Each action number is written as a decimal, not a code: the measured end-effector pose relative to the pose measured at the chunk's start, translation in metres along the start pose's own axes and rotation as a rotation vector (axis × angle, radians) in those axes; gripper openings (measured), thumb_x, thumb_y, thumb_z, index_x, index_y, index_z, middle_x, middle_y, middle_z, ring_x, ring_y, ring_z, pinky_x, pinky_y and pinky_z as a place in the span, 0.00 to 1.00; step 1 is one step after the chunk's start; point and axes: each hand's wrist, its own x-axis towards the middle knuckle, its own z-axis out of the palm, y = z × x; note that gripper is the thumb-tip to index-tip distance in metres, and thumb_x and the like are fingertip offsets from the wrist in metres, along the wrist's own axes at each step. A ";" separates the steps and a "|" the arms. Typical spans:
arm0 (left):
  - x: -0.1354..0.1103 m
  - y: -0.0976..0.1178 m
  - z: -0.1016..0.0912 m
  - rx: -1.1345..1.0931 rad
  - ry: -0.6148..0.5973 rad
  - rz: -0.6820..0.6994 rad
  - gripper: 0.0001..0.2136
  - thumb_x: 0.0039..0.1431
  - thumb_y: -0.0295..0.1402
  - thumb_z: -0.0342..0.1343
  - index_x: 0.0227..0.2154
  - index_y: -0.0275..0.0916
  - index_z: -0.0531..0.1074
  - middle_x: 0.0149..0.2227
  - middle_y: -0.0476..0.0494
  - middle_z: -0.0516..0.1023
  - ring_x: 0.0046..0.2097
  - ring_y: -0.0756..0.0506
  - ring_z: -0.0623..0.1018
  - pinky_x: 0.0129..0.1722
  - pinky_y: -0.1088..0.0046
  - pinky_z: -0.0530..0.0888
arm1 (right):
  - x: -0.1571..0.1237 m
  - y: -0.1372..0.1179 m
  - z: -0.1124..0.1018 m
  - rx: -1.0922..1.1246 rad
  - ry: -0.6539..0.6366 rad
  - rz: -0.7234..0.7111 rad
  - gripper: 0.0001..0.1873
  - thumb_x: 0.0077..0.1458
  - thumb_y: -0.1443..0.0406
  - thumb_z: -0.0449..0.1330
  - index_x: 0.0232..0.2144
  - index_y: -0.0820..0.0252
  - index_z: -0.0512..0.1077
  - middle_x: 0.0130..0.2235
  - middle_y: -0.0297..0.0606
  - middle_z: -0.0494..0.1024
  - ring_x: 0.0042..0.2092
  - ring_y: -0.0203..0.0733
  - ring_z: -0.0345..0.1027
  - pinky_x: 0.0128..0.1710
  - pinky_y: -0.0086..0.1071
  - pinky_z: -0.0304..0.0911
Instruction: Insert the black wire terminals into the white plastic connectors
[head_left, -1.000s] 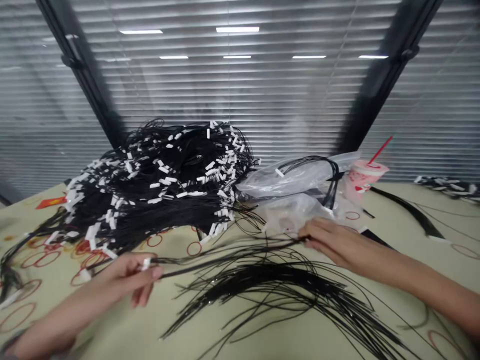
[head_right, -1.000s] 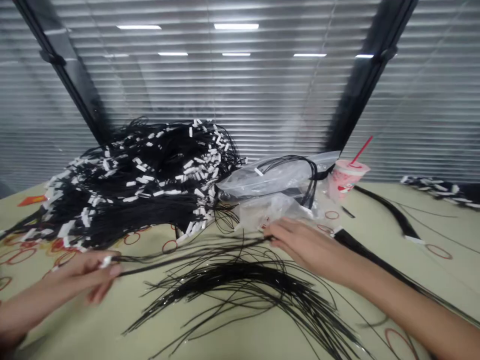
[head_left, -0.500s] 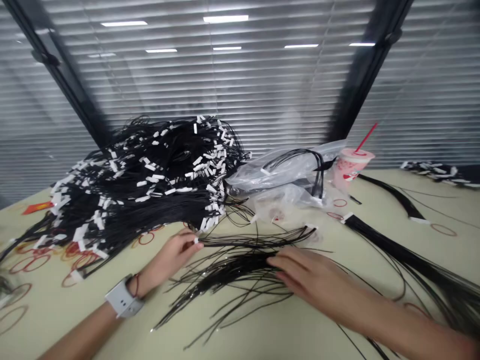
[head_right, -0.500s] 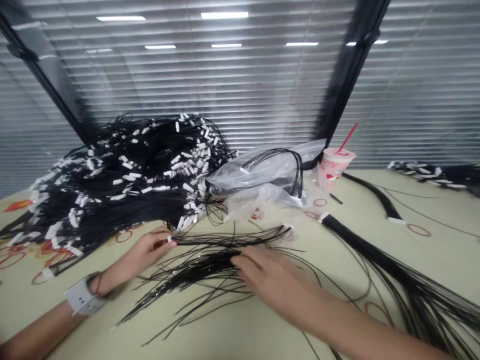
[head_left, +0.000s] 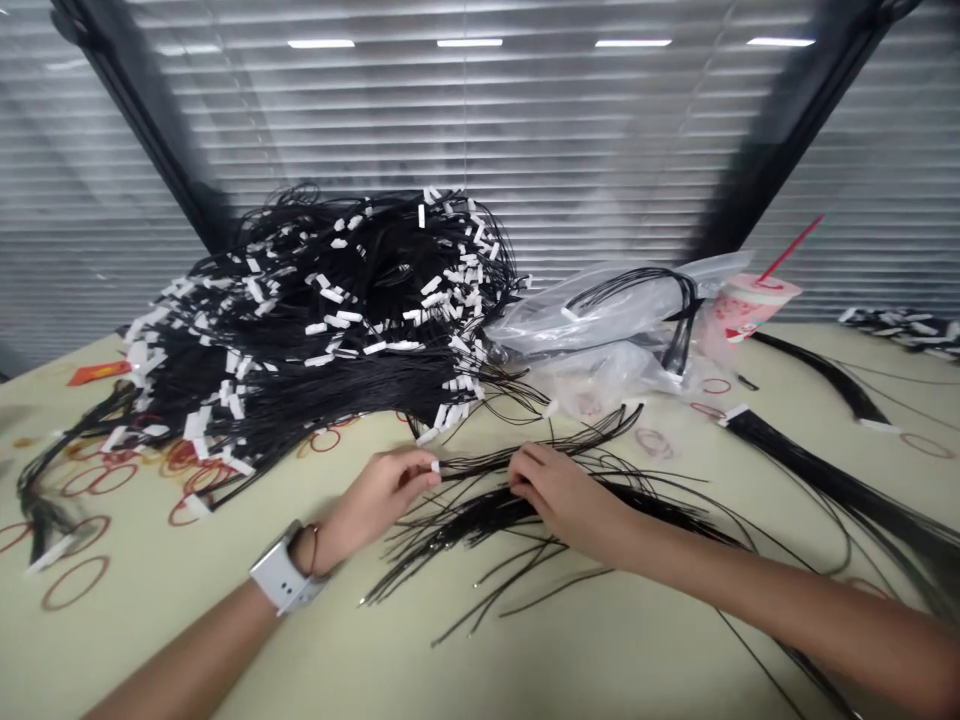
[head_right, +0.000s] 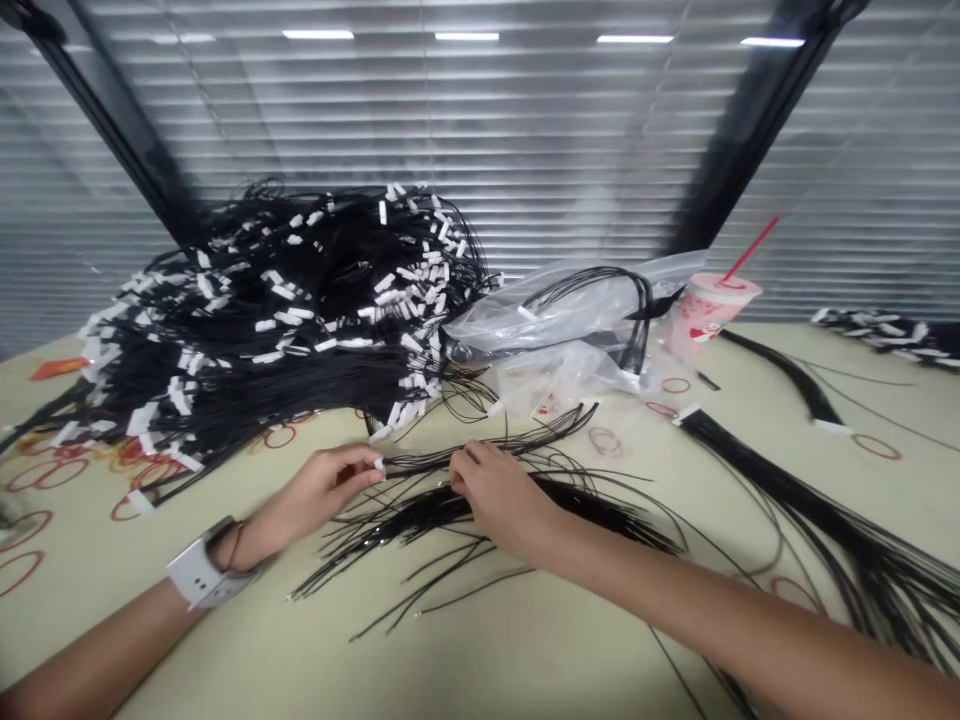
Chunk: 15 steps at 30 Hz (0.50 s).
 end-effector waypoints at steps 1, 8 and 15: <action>-0.001 0.003 0.001 -0.006 -0.012 0.006 0.13 0.57 0.40 0.46 0.32 0.35 0.70 0.29 0.48 0.69 0.30 0.53 0.65 0.30 0.78 0.61 | -0.002 -0.002 -0.001 0.027 0.012 0.034 0.08 0.54 0.72 0.44 0.29 0.65 0.63 0.34 0.38 0.65 0.36 0.33 0.57 0.36 0.29 0.56; -0.009 0.017 0.013 -0.082 -0.083 -0.012 0.13 0.56 0.40 0.47 0.30 0.36 0.70 0.25 0.50 0.69 0.26 0.54 0.64 0.25 0.79 0.60 | -0.004 -0.012 0.009 0.216 0.115 0.145 0.10 0.56 0.65 0.47 0.32 0.60 0.67 0.33 0.32 0.68 0.36 0.27 0.61 0.37 0.24 0.56; -0.008 0.017 0.012 -0.163 -0.132 -0.098 0.14 0.56 0.41 0.46 0.33 0.35 0.68 0.28 0.49 0.68 0.27 0.53 0.63 0.25 0.79 0.59 | 0.007 -0.017 0.013 0.321 0.108 0.172 0.10 0.53 0.61 0.51 0.27 0.60 0.69 0.30 0.31 0.69 0.34 0.27 0.60 0.35 0.25 0.53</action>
